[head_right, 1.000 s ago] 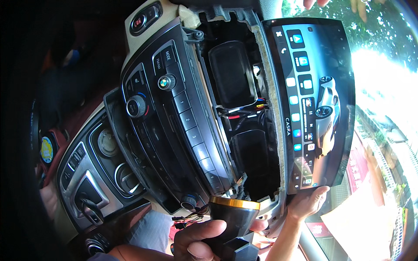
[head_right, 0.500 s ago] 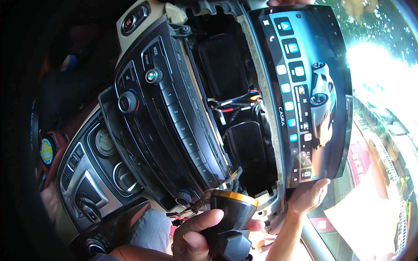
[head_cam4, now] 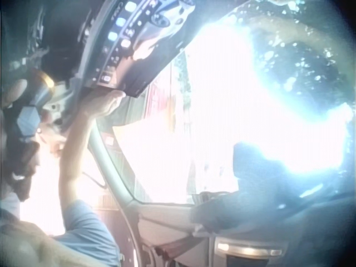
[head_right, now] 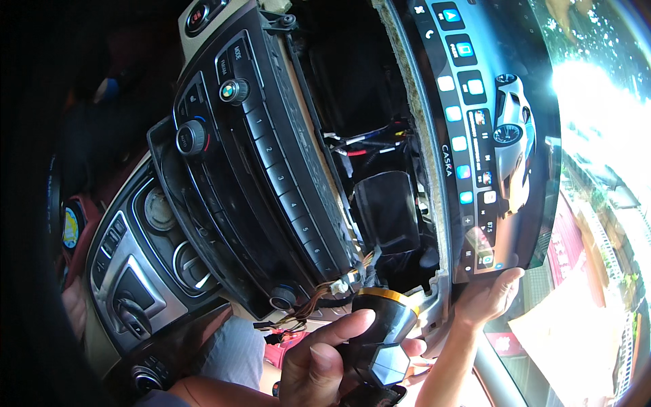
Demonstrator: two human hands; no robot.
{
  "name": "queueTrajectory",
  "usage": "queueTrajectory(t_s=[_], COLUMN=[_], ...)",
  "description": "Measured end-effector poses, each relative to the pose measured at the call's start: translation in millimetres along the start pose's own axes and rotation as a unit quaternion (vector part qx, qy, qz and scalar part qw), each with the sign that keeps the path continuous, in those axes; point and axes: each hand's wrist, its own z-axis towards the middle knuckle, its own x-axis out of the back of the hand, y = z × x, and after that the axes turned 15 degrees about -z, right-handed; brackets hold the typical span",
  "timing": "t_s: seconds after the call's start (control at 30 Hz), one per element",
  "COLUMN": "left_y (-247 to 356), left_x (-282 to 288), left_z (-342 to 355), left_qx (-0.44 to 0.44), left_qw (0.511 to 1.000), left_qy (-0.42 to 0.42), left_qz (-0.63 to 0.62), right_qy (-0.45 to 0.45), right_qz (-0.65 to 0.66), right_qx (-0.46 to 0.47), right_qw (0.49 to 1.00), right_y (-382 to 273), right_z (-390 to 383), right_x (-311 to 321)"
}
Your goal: The person retrieves a headlight assembly and tools from a workshop, walks to a white sedan, and installs the headlight into the dashboard area. The person uses a screwdriver to secure the headlight and connects wiring while seated in the driver seat.
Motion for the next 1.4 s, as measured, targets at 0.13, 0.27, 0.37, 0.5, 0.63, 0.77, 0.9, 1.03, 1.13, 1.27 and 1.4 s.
queueTrajectory(t_s=[0.13,0.27,0.37,0.5,0.63,0.77,0.9,1.03,1.13,1.27,1.4], left_y=[3,1,-15,-46,-29,0,14,26,49,93,128], left_x=[1,3,3,19,90,163,196,244,292,347,373], left_z=[2,2,-7,-40,-67,-52,-26,11,31,36,35], left_qx=[0.007,0.02,-0.026,0.062,0.136,0.152,0.279,0.4,0.426,0.43,0.417], left_qw=[1.0,0.999,0.992,0.953,0.838,0.684,0.452,0.09,-0.162,-0.257,-0.243], left_qy=[-0.02,-0.034,-0.03,0.088,-0.007,0.139,0.183,0.047,0.005,0.04,0.06], left_qz=[0.018,0.026,0.12,0.285,0.529,0.7,0.827,0.911,0.89,0.864,0.874], right_qy=[-0.061,0.056,0.112,0.019,-0.005,0.084,0.108,0.107,0.048,-0.025,-0.171], right_qz=[0.035,0.007,0.043,-0.292,-0.131,-0.036,0.034,0.147,0.034,0.124,0.131], right_qx=[-0.022,0.027,0.015,0.091,-0.004,0.052,0.011,-0.463,-0.603,-0.658,-0.673], right_qw=[0.997,0.998,0.993,0.952,0.991,0.995,0.994,0.867,0.795,0.742,0.708], right_y=[-5,7,17,4,-25,-2,50,135,187,212,234], right_z=[1,3,7,14,-1,-88,-254,-455,-571,-631,-623], right_x=[-3,-1,-3,-10,6,62,100,93,58,10,-21])
